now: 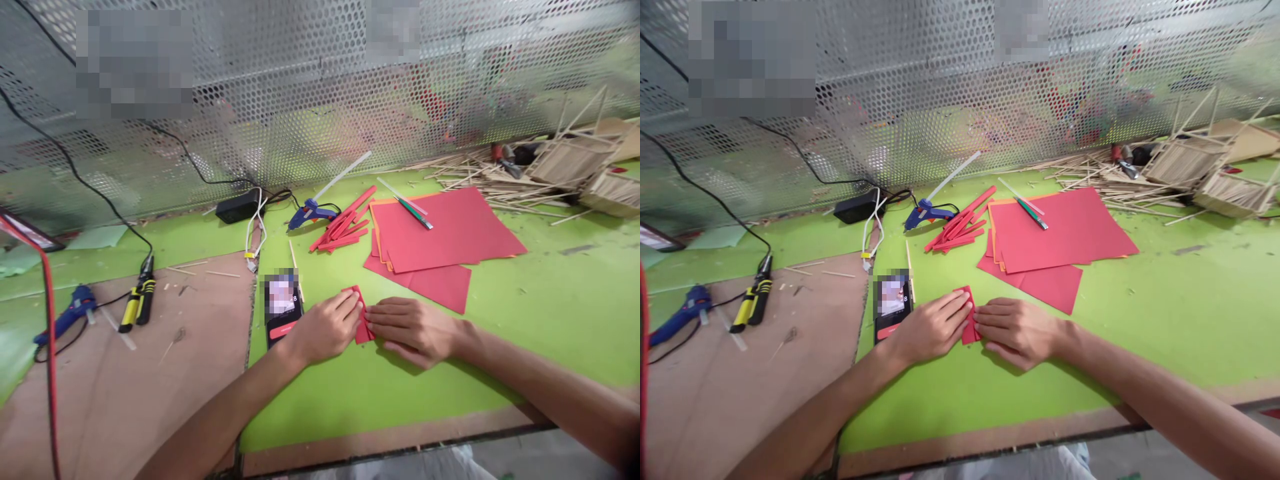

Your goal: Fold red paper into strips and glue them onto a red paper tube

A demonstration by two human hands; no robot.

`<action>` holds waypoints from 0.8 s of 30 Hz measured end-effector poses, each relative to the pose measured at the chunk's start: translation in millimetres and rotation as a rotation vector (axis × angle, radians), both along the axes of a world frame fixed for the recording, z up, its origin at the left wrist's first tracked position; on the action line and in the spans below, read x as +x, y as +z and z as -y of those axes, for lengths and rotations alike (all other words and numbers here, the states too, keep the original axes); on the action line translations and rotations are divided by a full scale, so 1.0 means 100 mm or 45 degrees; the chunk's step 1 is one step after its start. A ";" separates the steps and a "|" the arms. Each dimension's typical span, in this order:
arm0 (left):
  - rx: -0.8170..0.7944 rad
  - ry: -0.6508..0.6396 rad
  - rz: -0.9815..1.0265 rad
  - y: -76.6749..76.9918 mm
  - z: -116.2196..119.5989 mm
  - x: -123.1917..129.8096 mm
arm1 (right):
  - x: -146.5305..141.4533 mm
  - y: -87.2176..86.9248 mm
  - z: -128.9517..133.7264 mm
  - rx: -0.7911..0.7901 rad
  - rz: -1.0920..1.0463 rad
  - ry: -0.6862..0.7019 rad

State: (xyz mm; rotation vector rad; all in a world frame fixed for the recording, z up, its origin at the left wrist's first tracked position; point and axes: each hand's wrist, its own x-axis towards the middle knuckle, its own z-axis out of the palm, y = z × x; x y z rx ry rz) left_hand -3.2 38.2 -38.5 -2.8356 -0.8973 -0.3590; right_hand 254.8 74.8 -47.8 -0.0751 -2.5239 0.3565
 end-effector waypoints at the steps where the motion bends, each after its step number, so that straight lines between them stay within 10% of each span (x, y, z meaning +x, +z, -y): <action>1: -0.004 -0.007 0.004 0.00 0.00 0.00 | 0.00 0.01 0.00 -0.005 -0.005 0.007; 24: 0.080 -0.047 0.098 -0.02 -0.01 -0.01 | 0.00 -0.15 -0.07 0.030 0.070 -0.214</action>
